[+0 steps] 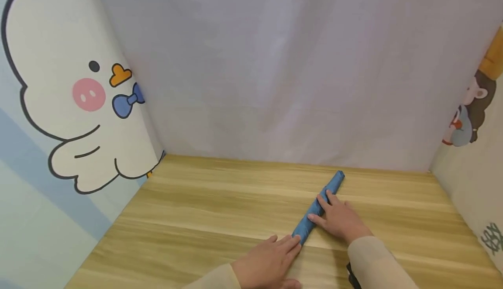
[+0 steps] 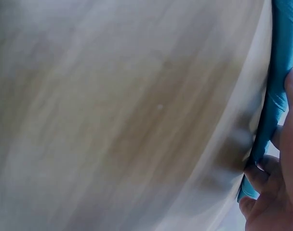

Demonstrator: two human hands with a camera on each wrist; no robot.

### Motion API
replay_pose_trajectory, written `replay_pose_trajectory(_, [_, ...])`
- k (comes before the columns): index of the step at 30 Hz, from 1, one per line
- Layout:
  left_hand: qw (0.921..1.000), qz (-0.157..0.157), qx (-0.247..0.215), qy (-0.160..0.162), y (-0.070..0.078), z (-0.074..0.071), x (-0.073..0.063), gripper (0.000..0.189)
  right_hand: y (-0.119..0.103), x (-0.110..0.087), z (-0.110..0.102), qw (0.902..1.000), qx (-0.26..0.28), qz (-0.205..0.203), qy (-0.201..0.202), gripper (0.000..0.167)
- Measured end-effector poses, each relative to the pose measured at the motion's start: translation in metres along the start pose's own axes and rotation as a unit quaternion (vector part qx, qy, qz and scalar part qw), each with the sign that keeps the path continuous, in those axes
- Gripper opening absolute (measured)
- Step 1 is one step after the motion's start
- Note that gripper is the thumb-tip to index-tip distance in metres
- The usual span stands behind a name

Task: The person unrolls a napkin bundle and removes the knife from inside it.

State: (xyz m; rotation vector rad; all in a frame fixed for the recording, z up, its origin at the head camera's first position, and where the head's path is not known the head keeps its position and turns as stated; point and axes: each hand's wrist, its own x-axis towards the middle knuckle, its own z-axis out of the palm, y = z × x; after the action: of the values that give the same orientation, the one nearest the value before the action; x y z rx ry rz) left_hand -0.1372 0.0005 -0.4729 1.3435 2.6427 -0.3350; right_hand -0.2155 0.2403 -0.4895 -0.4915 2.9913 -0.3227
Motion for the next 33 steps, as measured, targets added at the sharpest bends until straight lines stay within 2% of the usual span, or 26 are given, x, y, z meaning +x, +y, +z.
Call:
replay_pose_trajectory(7, [0.9994, 0.004, 0.026, -0.023, 0.002, -0.003, 0.003, 0.084, -0.001, 0.0, -0.001, 1.0, 0.002, -0.005, -0.002, 0.082])
replay_pose_trajectory(15, [0.9963, 0.031, 0.08, -0.007, 0.004, -0.005, 0.0, 0.079, -0.003, 0.004, 0.002, 0.9999, 0.011, -0.001, -0.011, 0.081])
replay_pose_trajectory(21, [0.994, 0.046, 0.1, 0.004, 0.002, -0.008, -0.002, 0.076, -0.009, 0.008, 0.004, 0.9995, 0.026, -0.008, -0.016, 0.081])
replay_pose_trajectory(29, [0.9968, 0.048, 0.062, 0.014, -0.001, -0.01, 0.0, 0.069, -0.013, 0.014, 0.007, 0.9992, 0.034, -0.007, -0.02, 0.081])
replay_pose_trajectory(33, [0.9966, 0.047, 0.066, 0.017, -0.002, -0.01, 0.001, 0.067, -0.014, 0.017, 0.006, 0.999, 0.036, -0.007, -0.026, 0.081])
